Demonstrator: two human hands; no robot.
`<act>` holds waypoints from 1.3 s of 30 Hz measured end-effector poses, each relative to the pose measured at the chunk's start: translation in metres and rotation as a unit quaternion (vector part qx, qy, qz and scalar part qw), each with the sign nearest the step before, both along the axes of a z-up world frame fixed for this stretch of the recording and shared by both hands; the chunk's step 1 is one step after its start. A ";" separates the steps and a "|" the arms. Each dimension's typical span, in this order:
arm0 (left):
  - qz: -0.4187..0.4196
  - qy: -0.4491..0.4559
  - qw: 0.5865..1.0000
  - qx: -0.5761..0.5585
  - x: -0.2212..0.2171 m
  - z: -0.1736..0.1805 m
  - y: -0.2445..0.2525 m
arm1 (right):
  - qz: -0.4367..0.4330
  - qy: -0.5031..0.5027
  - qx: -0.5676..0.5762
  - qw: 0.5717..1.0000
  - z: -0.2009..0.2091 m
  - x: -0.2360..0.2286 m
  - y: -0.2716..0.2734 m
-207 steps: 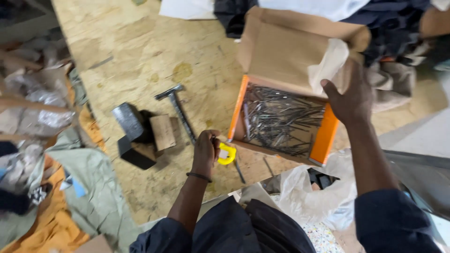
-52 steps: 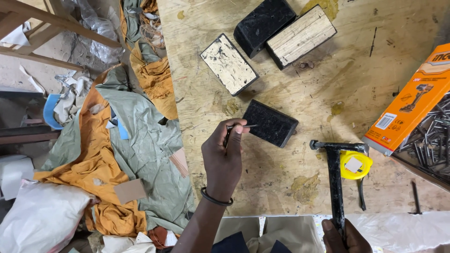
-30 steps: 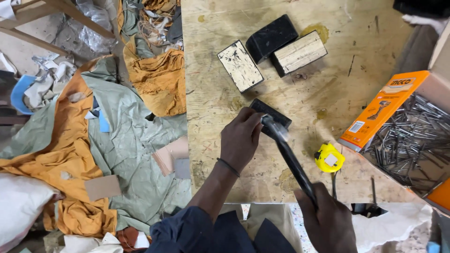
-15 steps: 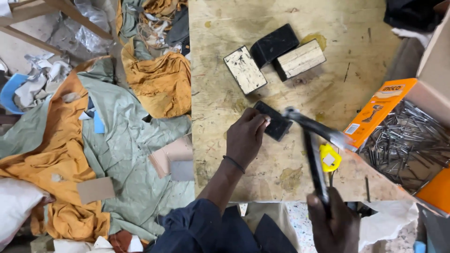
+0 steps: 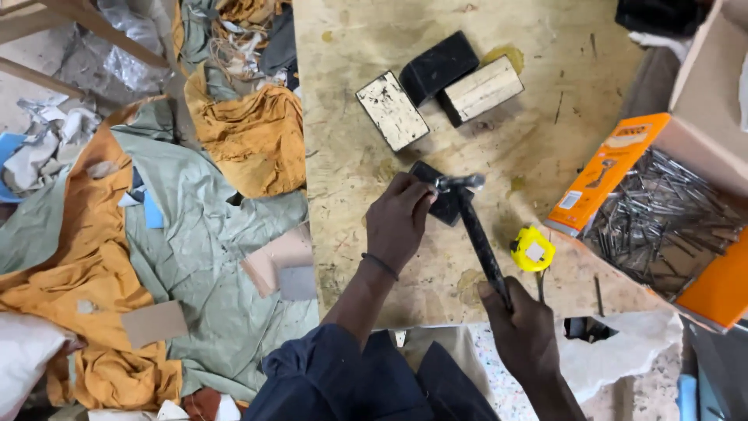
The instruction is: Preparing small black blocks by hammering nails into them on a wooden workbench.
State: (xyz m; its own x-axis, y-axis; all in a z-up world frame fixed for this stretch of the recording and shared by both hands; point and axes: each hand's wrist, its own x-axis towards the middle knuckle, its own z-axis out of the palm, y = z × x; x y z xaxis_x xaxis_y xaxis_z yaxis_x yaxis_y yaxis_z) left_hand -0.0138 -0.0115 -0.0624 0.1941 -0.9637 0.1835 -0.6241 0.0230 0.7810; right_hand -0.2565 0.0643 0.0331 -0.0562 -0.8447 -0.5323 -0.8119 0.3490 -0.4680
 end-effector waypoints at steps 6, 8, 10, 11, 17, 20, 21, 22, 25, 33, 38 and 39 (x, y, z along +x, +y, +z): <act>0.064 0.135 0.974 0.168 0.002 0.062 0.038 | -0.217 -0.176 0.035 0.960 0.046 0.019 0.021; 0.020 0.205 0.942 0.266 -0.016 0.097 0.060 | -0.258 -0.238 0.046 0.935 0.027 0.024 0.030; -0.021 0.272 0.888 0.371 -0.035 0.122 0.082 | -0.299 -0.294 0.068 0.905 0.007 0.024 0.052; -0.062 0.250 0.862 0.438 -0.044 0.128 0.089 | -0.316 -0.281 0.084 0.903 -0.006 0.021 0.066; -0.199 0.205 0.808 0.516 -0.056 0.116 0.083 | -0.315 -0.307 0.103 0.892 -0.022 0.011 0.069; -0.228 0.163 0.809 0.517 -0.068 0.111 0.090 | -0.320 -0.346 0.099 0.876 -0.048 -0.001 0.077; -0.225 0.164 0.823 0.495 -0.073 0.106 0.096 | -0.322 -0.329 0.087 0.883 -0.057 -0.005 0.081; -0.225 0.161 0.823 0.496 -0.072 0.106 0.093 | -0.323 -0.332 0.087 0.882 -0.049 -0.002 0.073; -0.197 0.210 0.785 0.548 -0.068 0.108 0.085 | -0.342 -0.233 0.143 0.899 -0.030 0.000 0.057; -0.156 0.256 0.772 0.561 -0.070 0.116 0.067 | -0.344 -0.230 0.186 0.891 -0.044 -0.026 0.056; -0.058 0.446 0.701 0.553 -0.068 0.099 0.067 | -0.350 -0.229 0.131 0.899 -0.036 -0.024 0.040; -0.042 0.492 0.687 0.533 -0.068 0.094 0.070 | -0.339 -0.231 0.083 0.908 -0.041 -0.028 0.043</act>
State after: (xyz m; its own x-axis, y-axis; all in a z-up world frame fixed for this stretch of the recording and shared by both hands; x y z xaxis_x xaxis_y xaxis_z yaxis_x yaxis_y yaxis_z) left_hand -0.0814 0.0581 0.0321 -0.3455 -0.4643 -0.8155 0.1868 -0.8856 0.4252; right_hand -0.2849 0.1071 -0.0078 -0.2724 -0.6050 -0.7482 -0.1140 0.7924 -0.5993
